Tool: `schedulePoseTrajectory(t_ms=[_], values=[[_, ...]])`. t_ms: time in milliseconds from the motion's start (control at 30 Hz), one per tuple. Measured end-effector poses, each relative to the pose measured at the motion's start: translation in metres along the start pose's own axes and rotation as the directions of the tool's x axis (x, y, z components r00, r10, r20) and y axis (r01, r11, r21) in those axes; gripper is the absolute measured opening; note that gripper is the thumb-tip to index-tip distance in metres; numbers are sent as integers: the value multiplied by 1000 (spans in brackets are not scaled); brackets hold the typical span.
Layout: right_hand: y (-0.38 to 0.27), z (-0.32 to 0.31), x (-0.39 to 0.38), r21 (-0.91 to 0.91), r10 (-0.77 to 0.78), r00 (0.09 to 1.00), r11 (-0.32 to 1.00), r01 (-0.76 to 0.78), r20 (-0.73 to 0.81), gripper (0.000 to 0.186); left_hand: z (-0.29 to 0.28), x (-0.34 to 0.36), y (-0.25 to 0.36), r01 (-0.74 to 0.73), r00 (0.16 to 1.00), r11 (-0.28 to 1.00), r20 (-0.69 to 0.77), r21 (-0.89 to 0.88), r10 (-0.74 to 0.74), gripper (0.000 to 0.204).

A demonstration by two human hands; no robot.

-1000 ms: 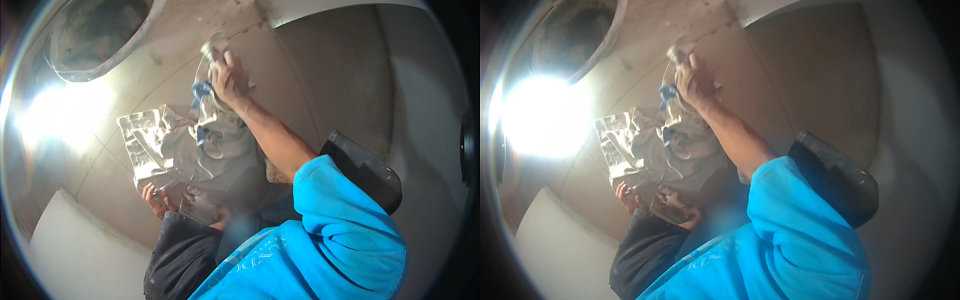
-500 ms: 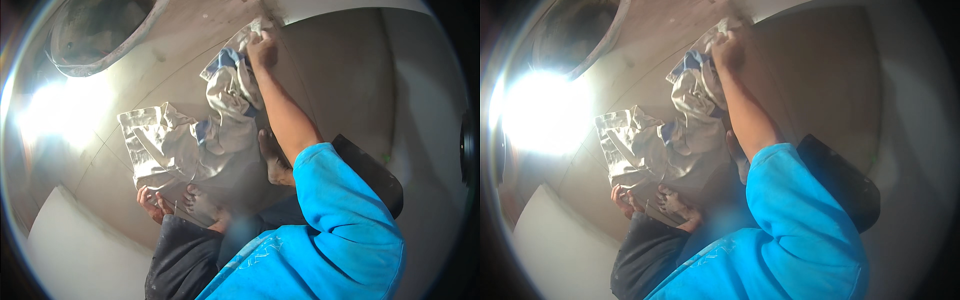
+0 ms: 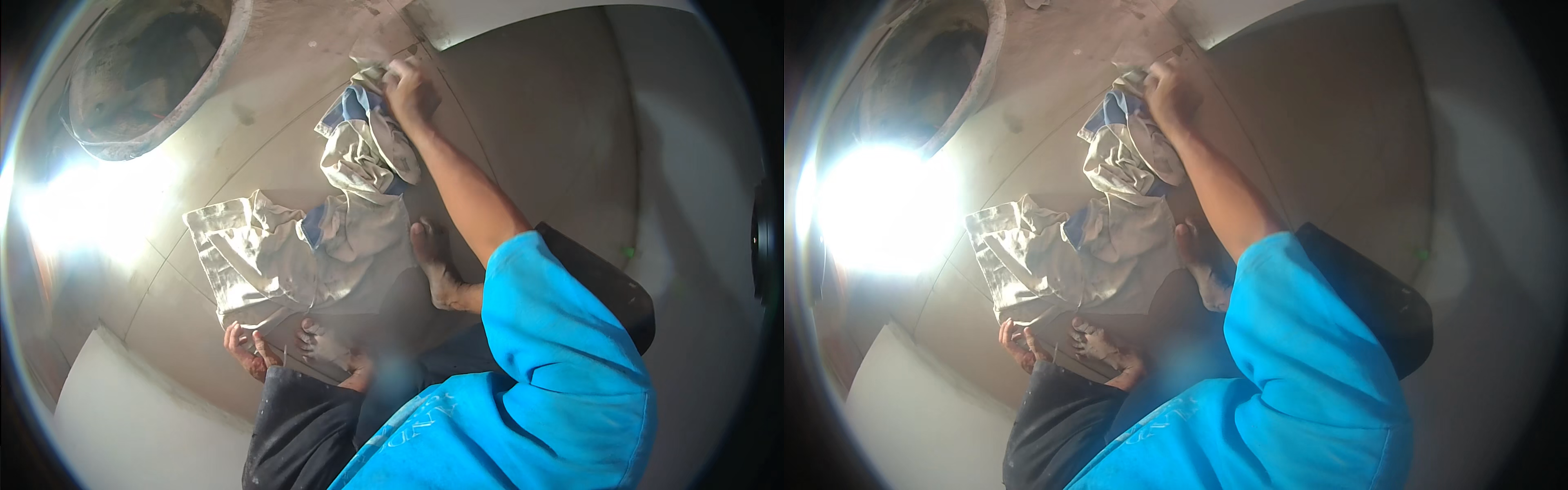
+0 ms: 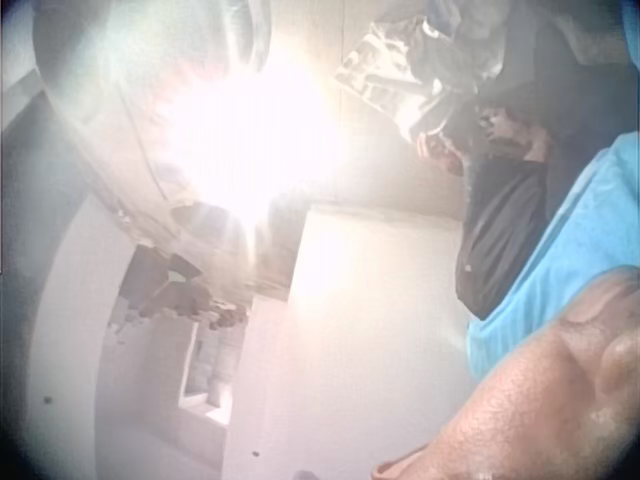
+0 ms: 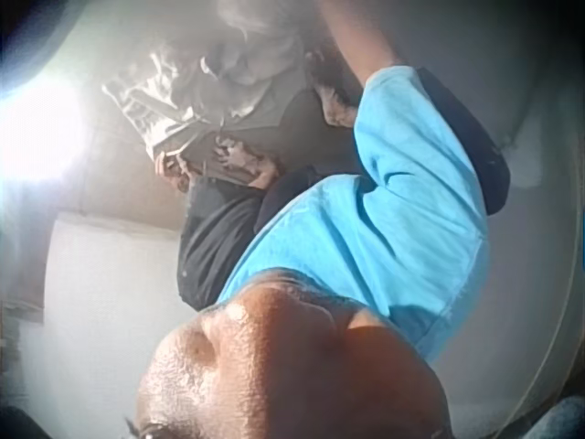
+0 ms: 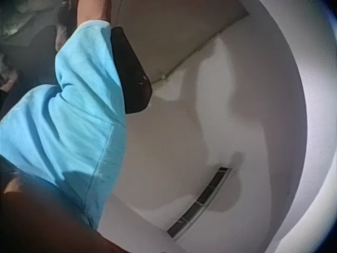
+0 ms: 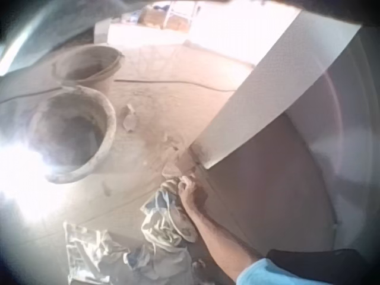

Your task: The person applies grout to the gaps between floor tiles using a grout float and a bucket. They then wipe the excess grout off the tiles with a cloth and sweep the floor with a broom.

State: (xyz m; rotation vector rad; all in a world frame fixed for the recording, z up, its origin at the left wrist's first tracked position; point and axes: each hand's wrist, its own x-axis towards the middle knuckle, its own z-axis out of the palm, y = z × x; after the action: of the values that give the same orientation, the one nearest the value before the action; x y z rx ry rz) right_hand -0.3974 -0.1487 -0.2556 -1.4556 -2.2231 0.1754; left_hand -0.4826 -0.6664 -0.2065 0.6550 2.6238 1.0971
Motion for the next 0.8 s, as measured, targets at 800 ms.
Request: schedulePoseTrajectory(t_ms=[800], values=[[48, -20, 6, -88, -231, 970, 971, 224, -81, 29, -8, -3, 0, 64, 998, 996, 6, -60, -64, 37]])
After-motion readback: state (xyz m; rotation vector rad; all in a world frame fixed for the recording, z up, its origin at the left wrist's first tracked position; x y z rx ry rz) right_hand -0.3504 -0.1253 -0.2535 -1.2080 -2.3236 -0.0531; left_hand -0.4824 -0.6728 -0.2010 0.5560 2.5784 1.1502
